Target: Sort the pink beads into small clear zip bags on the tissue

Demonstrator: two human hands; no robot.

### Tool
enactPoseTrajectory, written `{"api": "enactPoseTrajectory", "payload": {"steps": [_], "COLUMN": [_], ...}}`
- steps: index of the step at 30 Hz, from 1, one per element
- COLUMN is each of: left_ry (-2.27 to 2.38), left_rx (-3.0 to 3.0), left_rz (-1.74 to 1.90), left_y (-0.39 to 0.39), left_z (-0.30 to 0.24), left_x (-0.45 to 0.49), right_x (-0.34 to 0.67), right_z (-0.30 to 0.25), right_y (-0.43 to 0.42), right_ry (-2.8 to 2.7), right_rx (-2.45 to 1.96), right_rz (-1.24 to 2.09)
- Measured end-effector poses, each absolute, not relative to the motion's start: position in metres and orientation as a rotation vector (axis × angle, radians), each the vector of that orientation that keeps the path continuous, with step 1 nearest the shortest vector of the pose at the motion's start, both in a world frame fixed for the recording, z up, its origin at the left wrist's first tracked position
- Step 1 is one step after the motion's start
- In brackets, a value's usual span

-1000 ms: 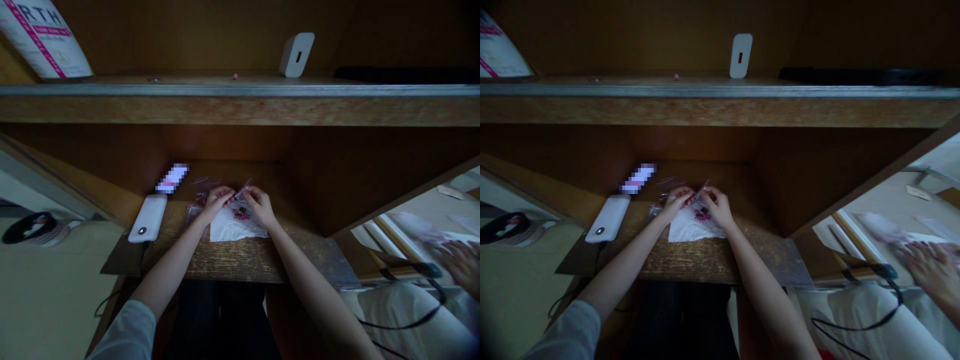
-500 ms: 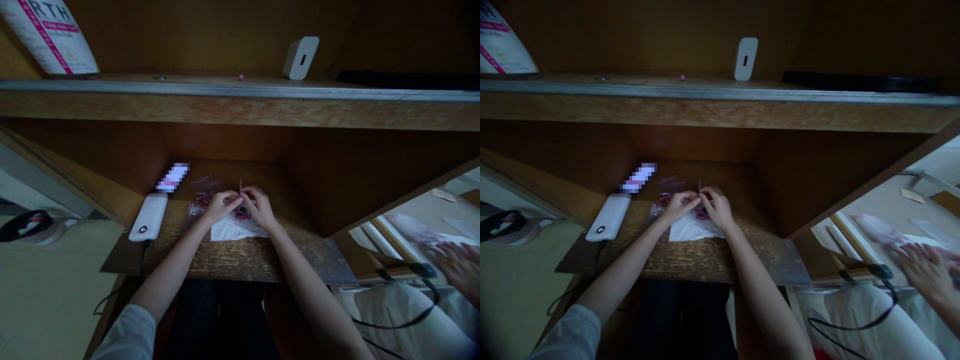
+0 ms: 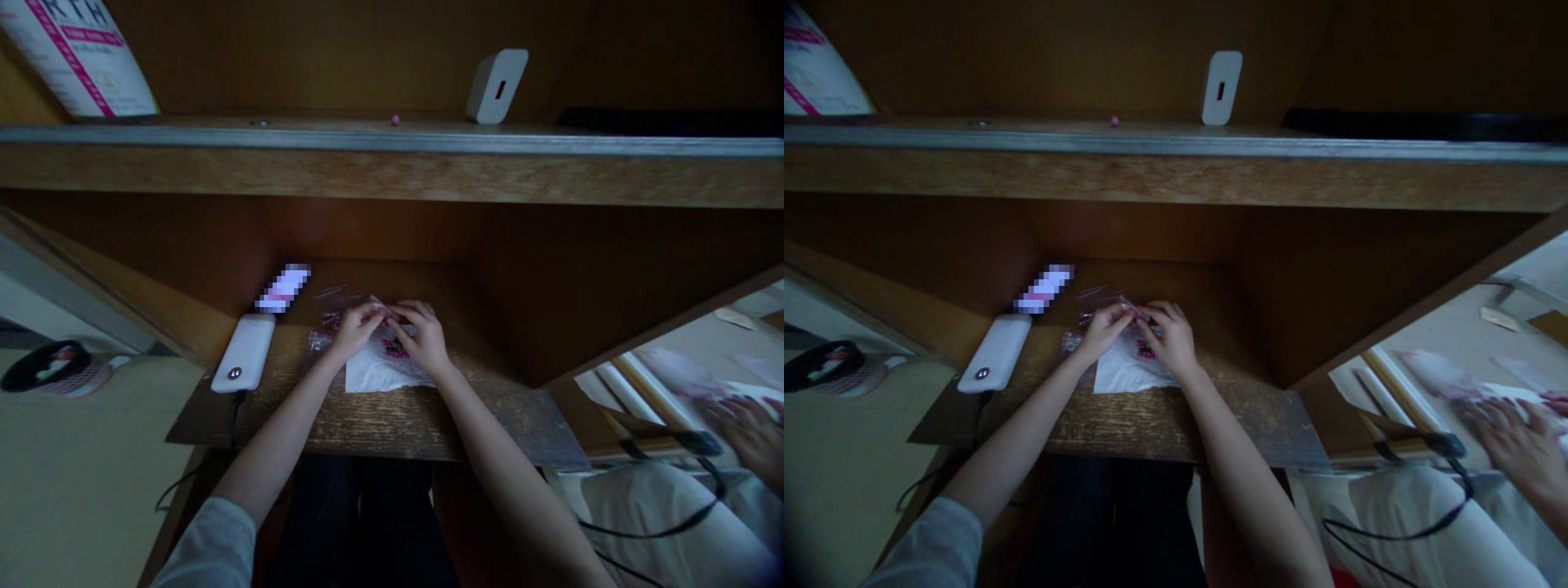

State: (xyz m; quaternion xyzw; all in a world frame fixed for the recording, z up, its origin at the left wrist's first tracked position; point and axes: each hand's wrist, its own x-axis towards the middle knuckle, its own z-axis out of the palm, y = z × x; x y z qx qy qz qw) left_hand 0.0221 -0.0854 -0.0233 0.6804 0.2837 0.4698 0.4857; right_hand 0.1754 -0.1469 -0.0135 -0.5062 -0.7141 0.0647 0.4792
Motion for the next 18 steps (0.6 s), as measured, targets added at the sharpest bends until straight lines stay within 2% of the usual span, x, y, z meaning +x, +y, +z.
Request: {"api": "enactPoseTrajectory", "payload": {"steps": [18], "left_ry": [0.681], "left_rx": [1.689], "left_rz": [1.053], "left_y": [-0.0872], "left_z": [-0.0165], "left_x": [0.0164], "right_x": [0.1686], "right_z": [-0.0129], "right_y": [-0.1494], "right_ry": [-1.796], "right_rx": [-1.282], "right_rz": [0.148]}}
